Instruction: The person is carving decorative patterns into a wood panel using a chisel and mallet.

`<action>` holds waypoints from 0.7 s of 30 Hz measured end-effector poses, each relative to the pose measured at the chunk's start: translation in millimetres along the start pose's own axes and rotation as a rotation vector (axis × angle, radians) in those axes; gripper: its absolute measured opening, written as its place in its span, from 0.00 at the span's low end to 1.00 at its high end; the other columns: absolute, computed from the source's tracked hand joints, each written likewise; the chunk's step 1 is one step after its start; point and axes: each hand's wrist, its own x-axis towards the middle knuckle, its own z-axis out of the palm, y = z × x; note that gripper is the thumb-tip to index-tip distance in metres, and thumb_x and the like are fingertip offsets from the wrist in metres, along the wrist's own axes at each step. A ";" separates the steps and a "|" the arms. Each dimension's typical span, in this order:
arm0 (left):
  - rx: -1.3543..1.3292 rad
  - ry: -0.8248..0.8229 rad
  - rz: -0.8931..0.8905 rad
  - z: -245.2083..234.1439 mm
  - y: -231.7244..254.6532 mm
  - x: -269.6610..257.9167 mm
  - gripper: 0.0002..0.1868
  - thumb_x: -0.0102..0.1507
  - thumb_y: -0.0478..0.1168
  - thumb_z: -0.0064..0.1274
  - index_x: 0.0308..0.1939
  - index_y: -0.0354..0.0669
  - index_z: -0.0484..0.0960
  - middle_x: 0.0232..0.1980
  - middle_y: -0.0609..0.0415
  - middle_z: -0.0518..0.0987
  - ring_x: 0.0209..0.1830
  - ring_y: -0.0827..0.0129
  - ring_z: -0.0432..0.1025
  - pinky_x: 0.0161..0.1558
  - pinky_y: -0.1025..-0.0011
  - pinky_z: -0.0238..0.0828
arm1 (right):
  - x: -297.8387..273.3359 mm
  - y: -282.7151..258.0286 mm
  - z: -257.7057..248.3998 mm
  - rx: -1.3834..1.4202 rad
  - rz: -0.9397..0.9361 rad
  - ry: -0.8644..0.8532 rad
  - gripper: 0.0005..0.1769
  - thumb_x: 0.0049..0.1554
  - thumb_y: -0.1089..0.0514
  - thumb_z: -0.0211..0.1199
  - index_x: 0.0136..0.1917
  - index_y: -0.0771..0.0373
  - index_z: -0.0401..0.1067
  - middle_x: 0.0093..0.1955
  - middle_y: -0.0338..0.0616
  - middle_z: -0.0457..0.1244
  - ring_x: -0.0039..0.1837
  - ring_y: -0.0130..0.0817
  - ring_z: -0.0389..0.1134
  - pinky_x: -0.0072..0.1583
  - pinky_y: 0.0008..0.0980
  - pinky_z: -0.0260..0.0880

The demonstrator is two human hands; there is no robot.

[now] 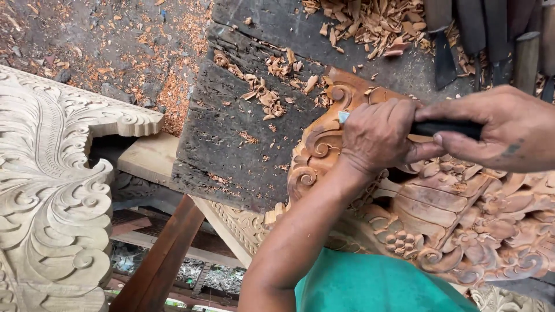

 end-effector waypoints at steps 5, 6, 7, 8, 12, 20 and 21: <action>-0.033 0.024 0.025 -5.3 0.5 -1.5 0.33 0.57 0.70 0.58 0.42 0.45 0.75 0.34 0.55 0.74 0.29 0.63 0.72 0.34 0.64 0.65 | -5.6 -0.1 4.1 -0.015 -0.037 -0.013 0.28 0.54 0.50 0.68 0.68 0.54 0.74 0.42 0.46 0.74 0.41 0.34 0.76 0.47 0.33 0.77; -0.046 0.021 0.035 -6.8 -0.4 0.3 0.32 0.59 0.69 0.58 0.43 0.45 0.75 0.35 0.55 0.74 0.30 0.64 0.73 0.34 0.65 0.66 | -6.3 0.4 4.3 0.013 -0.080 0.058 0.28 0.52 0.52 0.67 0.66 0.55 0.75 0.43 0.46 0.74 0.43 0.34 0.77 0.47 0.33 0.78; -0.067 0.009 0.037 -8.3 1.9 -1.9 0.31 0.60 0.68 0.59 0.45 0.45 0.75 0.35 0.55 0.74 0.31 0.64 0.73 0.35 0.66 0.66 | -11.3 0.8 8.2 0.051 -0.112 0.121 0.27 0.50 0.54 0.67 0.64 0.56 0.76 0.44 0.47 0.74 0.44 0.35 0.79 0.47 0.32 0.79; -0.070 0.008 0.034 -9.5 1.5 0.5 0.31 0.60 0.68 0.59 0.45 0.45 0.75 0.35 0.55 0.74 0.31 0.64 0.73 0.35 0.66 0.66 | -9.8 2.1 6.4 0.051 -0.109 0.118 0.27 0.50 0.54 0.67 0.64 0.56 0.76 0.44 0.47 0.74 0.44 0.35 0.79 0.47 0.32 0.79; -0.099 0.054 -0.001 -8.2 1.1 -1.3 0.30 0.63 0.66 0.58 0.49 0.43 0.75 0.35 0.55 0.74 0.32 0.64 0.73 0.34 0.66 0.65 | -3.2 5.3 1.8 0.059 -0.219 0.151 0.25 0.51 0.57 0.66 0.64 0.58 0.77 0.46 0.47 0.74 0.47 0.35 0.79 0.51 0.31 0.79; 0.017 -0.017 -0.087 -8.6 0.5 -0.2 0.30 0.61 0.66 0.61 0.47 0.44 0.75 0.35 0.55 0.76 0.32 0.62 0.72 0.32 0.65 0.64 | 12.7 23.7 -1.1 0.207 -0.245 0.063 0.22 0.51 0.59 0.66 0.60 0.59 0.78 0.45 0.44 0.77 0.48 0.33 0.77 0.49 0.31 0.81; -0.031 0.015 -0.054 -8.2 -0.8 0.5 0.32 0.63 0.65 0.59 0.55 0.43 0.73 0.41 0.55 0.77 0.38 0.64 0.74 0.38 0.67 0.66 | 13.1 24.7 -3.8 0.096 -0.254 0.111 0.24 0.50 0.58 0.67 0.61 0.58 0.79 0.46 0.46 0.76 0.48 0.34 0.78 0.51 0.32 0.80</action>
